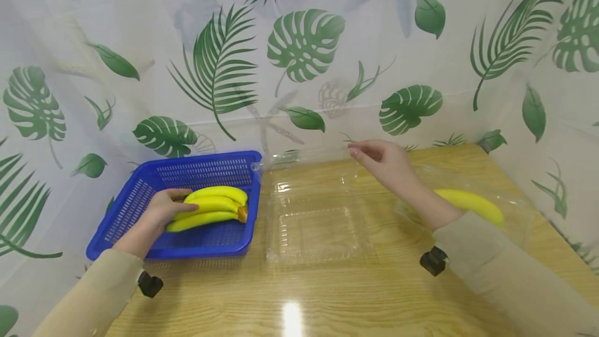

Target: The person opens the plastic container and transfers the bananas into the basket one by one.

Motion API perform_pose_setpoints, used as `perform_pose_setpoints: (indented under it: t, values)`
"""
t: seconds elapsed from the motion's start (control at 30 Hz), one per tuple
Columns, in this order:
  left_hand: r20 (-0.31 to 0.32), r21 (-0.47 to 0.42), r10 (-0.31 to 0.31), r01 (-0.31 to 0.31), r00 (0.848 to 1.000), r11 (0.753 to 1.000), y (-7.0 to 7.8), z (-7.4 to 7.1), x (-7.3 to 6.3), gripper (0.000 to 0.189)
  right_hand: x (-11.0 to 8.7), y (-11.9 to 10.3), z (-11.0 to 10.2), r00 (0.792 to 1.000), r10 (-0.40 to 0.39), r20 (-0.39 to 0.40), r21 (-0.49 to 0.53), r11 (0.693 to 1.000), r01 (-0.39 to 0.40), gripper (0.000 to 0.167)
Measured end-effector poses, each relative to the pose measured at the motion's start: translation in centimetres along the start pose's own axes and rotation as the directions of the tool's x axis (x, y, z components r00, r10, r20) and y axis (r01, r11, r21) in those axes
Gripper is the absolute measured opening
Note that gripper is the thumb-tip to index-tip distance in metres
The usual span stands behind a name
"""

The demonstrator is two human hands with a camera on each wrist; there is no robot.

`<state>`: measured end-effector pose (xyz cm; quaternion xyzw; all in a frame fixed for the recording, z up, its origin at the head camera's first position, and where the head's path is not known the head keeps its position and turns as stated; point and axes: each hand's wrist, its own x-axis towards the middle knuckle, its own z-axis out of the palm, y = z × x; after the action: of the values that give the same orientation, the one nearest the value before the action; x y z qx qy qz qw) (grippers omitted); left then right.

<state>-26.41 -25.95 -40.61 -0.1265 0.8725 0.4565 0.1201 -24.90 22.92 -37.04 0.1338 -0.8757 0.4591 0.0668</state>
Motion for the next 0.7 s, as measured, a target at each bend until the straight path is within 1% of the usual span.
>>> perform_pose_setpoints:
  t: [0.13,0.2,0.5,0.7]
  values:
    - [-0.012,0.026,0.0,0.001,1.0,1.0,-0.11,-0.14,-0.11,0.067,0.0,0.11,-0.01,1.0,0.006,0.007,-0.004,1.0,-0.006,0.042]
    - [-0.02,0.023,0.003,-0.002,1.0,1.0,-0.15,-0.25,-0.14,0.066,-0.01,0.14,-0.02,1.0,0.007,0.009,-0.007,1.0,-0.007,0.042]
    - [-0.036,-0.058,0.024,-0.026,0.999,0.998,0.14,-0.66,-0.32,0.062,-0.24,0.13,0.07,1.0,-0.013,-0.005,-0.005,1.0,0.013,0.042]
    - [-0.051,-0.06,0.05,-0.053,0.997,0.997,0.16,-0.68,-0.39,0.062,-0.54,0.34,0.29,1.0,-0.016,-0.005,-0.012,1.0,0.016,0.043]
